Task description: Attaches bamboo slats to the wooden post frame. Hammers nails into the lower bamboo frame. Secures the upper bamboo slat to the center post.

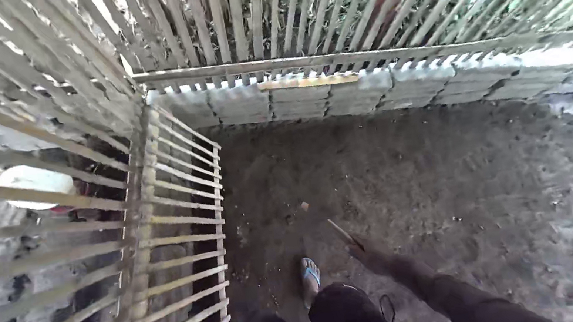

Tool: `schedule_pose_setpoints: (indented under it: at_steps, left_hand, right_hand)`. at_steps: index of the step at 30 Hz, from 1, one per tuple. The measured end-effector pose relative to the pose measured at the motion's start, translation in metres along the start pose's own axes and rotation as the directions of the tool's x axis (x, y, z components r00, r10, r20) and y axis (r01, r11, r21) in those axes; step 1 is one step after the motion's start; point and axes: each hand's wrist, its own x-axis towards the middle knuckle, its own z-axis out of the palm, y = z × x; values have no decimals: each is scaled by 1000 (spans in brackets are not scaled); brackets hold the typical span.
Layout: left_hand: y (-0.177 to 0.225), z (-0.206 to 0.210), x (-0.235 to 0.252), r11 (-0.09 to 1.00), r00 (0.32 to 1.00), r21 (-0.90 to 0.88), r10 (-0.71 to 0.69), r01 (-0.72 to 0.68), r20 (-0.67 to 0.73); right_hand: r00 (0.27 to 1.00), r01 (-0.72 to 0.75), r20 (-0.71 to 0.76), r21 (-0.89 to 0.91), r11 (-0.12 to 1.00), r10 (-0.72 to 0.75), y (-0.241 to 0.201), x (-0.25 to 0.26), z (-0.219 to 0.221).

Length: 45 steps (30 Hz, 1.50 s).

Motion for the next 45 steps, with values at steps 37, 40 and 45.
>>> schedule_pose_setpoints:
  at_steps: [37,40,45]
  left_hand:
    - [776,112,709,377,440,280,871,-883,216]
    - [777,117,716,329,384,278,907,-902,172]
    - [790,117,710,409,488,339,851,-848,193]
  right_hand:
    - [797,283,-577,94,955,-179,-231,656,-224]
    - [784,352,-577,109,929,-230,-222,693,-221]
    - [754,408,-594,90,909,-280,-218,732,-216]
